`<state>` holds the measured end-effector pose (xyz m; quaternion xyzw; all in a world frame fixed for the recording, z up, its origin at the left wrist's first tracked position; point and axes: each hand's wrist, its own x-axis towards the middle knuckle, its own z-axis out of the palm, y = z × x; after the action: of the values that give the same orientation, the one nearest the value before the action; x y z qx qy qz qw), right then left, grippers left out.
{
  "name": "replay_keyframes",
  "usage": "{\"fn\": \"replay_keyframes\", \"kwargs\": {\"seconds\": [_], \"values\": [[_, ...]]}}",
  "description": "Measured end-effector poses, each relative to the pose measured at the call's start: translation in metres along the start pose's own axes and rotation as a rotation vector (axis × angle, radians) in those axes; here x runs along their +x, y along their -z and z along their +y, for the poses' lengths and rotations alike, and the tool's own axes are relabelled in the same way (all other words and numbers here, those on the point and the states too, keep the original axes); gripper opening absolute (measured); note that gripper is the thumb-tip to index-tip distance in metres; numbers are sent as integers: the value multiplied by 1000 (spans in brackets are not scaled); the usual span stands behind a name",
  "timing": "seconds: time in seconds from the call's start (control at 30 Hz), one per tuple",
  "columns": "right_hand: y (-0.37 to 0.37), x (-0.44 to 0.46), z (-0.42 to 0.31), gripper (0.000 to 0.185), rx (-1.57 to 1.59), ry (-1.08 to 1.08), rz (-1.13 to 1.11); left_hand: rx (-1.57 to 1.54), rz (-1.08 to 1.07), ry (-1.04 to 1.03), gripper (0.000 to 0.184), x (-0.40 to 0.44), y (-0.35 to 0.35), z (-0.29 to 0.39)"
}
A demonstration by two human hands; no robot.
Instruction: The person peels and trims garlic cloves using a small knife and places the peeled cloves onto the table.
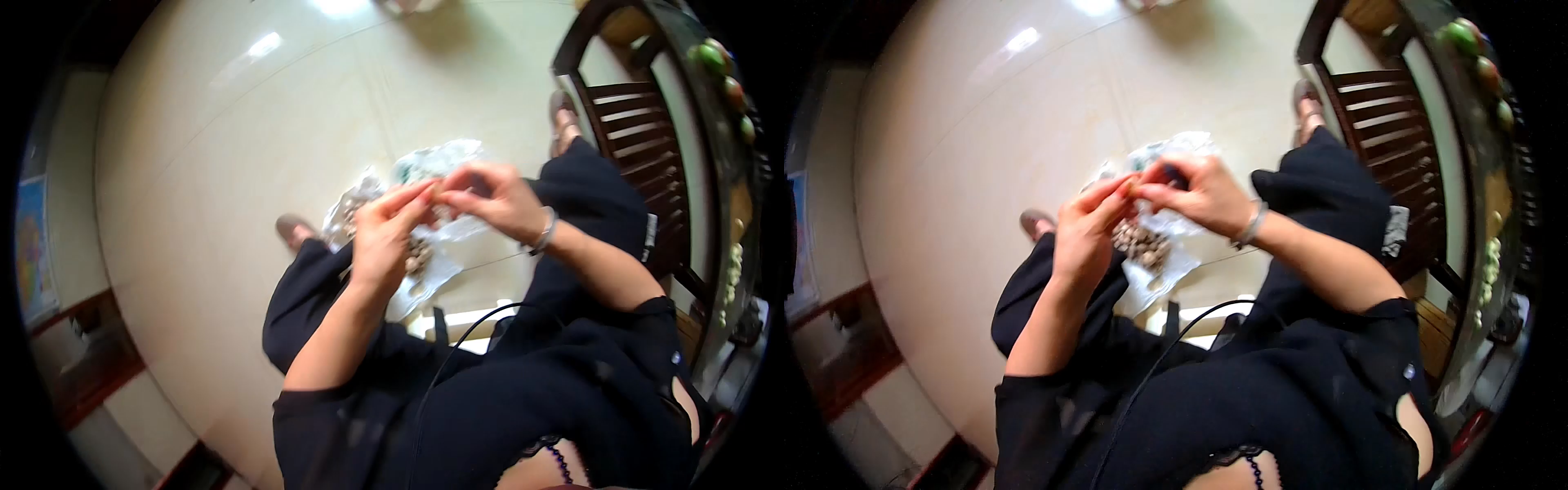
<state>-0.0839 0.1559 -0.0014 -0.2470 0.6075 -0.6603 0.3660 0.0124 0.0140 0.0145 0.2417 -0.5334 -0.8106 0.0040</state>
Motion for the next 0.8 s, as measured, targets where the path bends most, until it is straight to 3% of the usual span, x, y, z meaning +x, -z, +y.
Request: {"fn": "replay_keyframes", "kwargs": {"seconds": [0.17, 0.43, 0.67, 0.8], "values": [[5, 3, 2, 11, -174, 54, -33, -42, 52, 92, 24, 1, 2, -5], [5, 4, 8, 14, 24, 40, 15, -47, -1, -1, 24, 9, 7, -11], [8, 3, 1, 13, -75, 62, 42, -49, 26, 2, 24, 7, 0, -6], [12, 3, -3, 14, -123, -32, 19, -118, 52, 35, 25, 6, 1, 0]]}}
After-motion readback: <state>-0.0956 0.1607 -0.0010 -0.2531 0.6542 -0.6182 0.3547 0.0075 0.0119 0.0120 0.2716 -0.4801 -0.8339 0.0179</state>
